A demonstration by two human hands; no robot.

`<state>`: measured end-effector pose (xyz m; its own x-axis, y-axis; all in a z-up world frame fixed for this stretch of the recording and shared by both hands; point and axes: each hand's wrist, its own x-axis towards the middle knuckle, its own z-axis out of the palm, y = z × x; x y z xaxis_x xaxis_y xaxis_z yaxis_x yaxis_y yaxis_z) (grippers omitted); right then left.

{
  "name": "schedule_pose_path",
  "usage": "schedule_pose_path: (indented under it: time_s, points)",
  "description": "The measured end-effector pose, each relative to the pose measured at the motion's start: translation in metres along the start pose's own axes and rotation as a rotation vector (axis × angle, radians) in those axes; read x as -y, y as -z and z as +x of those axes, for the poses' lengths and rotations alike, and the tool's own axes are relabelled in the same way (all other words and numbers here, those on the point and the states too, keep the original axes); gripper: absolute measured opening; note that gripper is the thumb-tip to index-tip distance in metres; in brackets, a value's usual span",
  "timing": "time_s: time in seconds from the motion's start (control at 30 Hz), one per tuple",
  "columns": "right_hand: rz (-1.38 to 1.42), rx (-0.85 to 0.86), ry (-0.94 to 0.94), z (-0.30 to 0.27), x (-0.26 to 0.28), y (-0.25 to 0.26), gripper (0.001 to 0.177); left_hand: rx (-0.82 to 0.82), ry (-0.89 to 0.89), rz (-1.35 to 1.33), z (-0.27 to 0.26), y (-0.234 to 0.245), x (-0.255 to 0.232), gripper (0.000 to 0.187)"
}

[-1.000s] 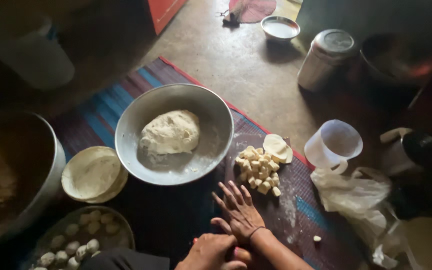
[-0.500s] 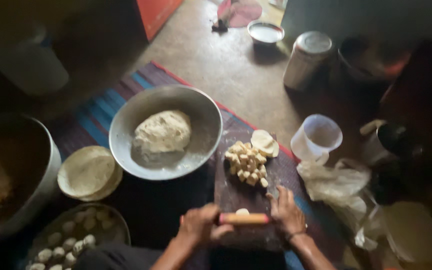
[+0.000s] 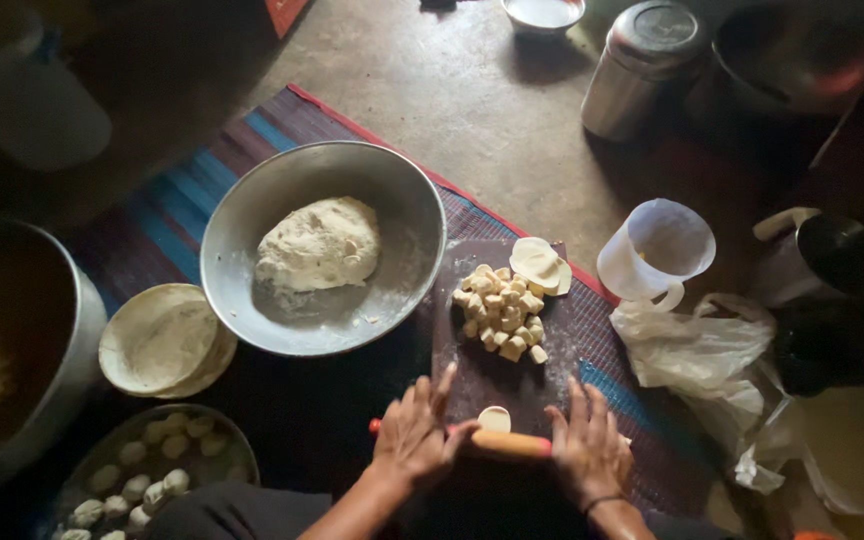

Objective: The person uses a rolling pin to flatten small pieces of dough into circular wrappers on a wooden board, placing the finished wrappers to the side.

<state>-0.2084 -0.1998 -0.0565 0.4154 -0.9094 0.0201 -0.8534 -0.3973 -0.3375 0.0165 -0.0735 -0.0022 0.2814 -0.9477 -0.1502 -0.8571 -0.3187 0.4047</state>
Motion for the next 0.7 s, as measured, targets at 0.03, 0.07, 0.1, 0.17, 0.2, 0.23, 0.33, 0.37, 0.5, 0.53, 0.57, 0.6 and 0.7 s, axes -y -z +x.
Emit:
schedule_pose_path:
  time_s: [0.03,0.07,0.1,0.17,0.2,0.23,0.33,0.37,0.5,0.53,0.57,0.6,0.7]
  points:
    - [-0.035,0.030,0.011,0.000,0.001,-0.001,0.059,-0.021,0.026,-0.021,0.001,0.002,0.000,0.093]
    - [-0.071,0.061,0.022,0.006,0.001,-0.003,0.060,-0.042,0.053,-0.043,0.010,0.004,0.002,0.092]
    - [-0.104,-0.014,0.069,0.018,0.001,-0.005,0.059,-0.074,0.078,-0.066,0.021,0.004,0.004,0.091]
    - [-0.167,-0.141,0.160,0.024,-0.003,-0.012,0.056,-0.099,0.107,-0.104,0.046,-0.002,0.007,0.089]
    - [-0.144,-0.141,0.141,0.013,-0.008,-0.016,0.057,-0.103,0.129,-0.123,0.041,-0.010,0.008,0.088]
    - [-0.119,-0.147,0.127,0.010,-0.008,-0.018,0.058,-0.191,0.044,-0.050,0.037,-0.016,0.010,0.087]
    - [-0.114,-0.131,0.066,-0.006,0.001,-0.015,0.061,-0.236,-0.089,0.073,0.008,-0.022,0.016,0.088]
    - [-0.134,-0.118,0.033,-0.014,0.001,-0.009,0.062,-0.089,-0.047,0.029,-0.001,-0.024,0.014,0.090]
    - [-0.152,-0.112,0.085,0.020,0.006,-0.003,0.062,-0.271,-0.053,-0.013,0.031,-0.017,0.015,0.091]
    - [-0.187,-0.163,0.066,0.029,0.004,-0.005,0.059,-0.277,-0.068,-0.025,0.039,-0.019,0.016,0.089]
    - [-0.221,-0.197,0.049,0.029,0.003,-0.010,0.056,-0.272,-0.071,-0.037,0.041,-0.022,0.020,0.087]
    - [-0.144,-0.102,0.009,0.027,0.001,-0.013,0.057,-0.266,-0.074,-0.050,0.036,-0.027,0.023,0.085]
    - [-0.016,0.021,-0.055,0.010,-0.011,-0.013,0.060,-0.248,-0.332,0.000,0.017,-0.037,0.029,0.081]
